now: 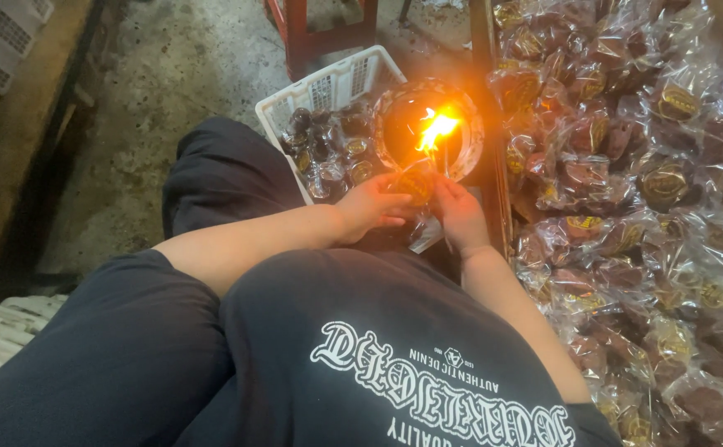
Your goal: The person is sealing plastic bread bags by twisting the opening and passing it through a flame to melt and seal the plastic.
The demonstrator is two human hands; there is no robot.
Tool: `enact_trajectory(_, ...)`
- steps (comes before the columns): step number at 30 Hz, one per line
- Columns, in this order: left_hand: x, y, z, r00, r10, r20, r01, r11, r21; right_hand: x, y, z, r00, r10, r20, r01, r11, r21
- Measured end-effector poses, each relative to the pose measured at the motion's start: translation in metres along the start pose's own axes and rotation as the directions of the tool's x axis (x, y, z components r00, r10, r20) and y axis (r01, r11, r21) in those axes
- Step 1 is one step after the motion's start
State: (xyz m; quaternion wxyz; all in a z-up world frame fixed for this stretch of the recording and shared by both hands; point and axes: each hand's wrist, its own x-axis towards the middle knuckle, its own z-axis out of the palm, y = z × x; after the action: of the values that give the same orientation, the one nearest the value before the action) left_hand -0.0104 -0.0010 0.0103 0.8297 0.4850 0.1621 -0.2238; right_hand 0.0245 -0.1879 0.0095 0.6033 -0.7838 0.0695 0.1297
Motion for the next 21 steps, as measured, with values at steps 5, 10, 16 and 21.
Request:
enact_trajectory(5,0.021,-0.015,-0.008,0.999,0.035,-0.036,-0.035,0.999,-0.008,0.007,0.016,0.009,0.999,0.018,0.030,-0.026,0.955,0.294)
enact_trajectory(10,0.020,-0.018,-0.015,0.994,0.093,-0.058,-0.087,0.991,0.098,0.005,0.016,0.011,0.992,-0.008,0.129,-0.042,0.923,0.381)
enact_trajectory(16,0.012,-0.009,-0.010,0.970,0.243,0.027,-0.215,0.793,0.571,-0.007,0.015,0.007,0.990,0.099,0.098,-0.128,0.923,0.363)
enact_trajectory(21,-0.005,0.000,-0.002,0.973,0.227,0.039,-0.189,0.691,0.698,-0.022,-0.012,-0.009,0.968,0.020,0.251,-0.094,0.953,0.287)
